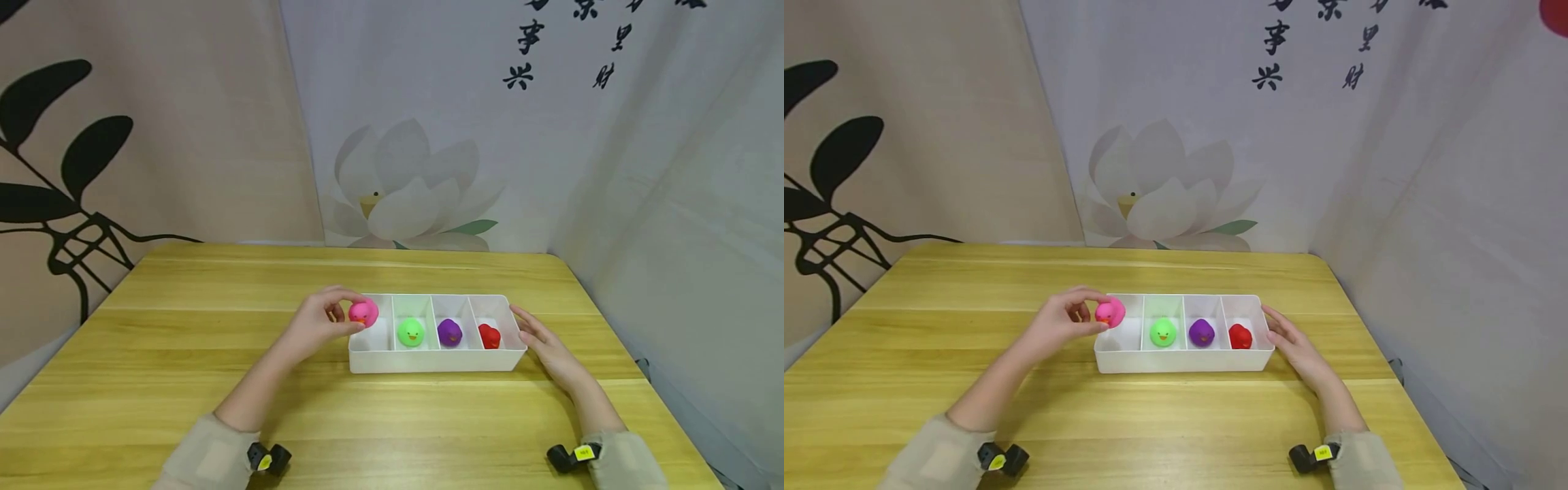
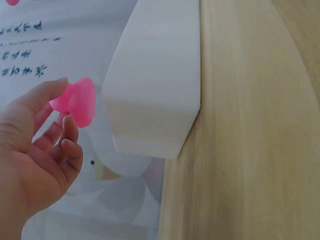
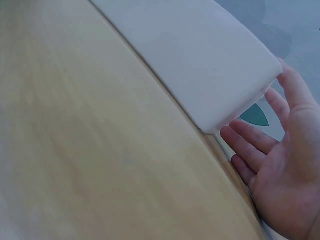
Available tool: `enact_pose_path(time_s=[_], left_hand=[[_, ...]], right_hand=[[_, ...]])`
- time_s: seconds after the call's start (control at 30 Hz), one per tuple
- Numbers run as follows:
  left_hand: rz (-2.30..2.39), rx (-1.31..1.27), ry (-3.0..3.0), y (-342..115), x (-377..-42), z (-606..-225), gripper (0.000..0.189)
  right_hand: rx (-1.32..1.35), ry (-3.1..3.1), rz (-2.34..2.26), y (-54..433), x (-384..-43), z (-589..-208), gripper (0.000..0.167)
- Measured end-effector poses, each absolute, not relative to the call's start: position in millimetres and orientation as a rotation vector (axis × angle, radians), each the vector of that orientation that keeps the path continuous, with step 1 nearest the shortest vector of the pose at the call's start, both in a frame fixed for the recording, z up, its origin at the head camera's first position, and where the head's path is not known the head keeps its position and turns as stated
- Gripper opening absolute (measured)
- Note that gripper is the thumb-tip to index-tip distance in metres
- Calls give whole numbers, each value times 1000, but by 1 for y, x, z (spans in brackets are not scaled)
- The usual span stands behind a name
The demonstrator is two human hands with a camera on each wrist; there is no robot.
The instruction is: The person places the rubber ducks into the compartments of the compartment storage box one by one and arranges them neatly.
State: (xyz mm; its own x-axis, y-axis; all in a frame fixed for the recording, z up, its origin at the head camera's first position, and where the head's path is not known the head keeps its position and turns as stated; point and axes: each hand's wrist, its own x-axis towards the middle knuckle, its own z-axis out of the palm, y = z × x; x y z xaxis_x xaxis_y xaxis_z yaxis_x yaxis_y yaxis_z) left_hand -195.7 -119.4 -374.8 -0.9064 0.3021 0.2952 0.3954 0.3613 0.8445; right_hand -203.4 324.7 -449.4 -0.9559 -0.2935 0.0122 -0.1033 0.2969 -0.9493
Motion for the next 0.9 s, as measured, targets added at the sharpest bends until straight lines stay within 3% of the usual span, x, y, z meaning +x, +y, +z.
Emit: enact_pose_path(time_s=[0.9], left_hand=[[-1391, -672, -2794, -103, -221, -394, 31]], right_hand=[[-344, 2375, -1745, 324, -203, -448, 54]])
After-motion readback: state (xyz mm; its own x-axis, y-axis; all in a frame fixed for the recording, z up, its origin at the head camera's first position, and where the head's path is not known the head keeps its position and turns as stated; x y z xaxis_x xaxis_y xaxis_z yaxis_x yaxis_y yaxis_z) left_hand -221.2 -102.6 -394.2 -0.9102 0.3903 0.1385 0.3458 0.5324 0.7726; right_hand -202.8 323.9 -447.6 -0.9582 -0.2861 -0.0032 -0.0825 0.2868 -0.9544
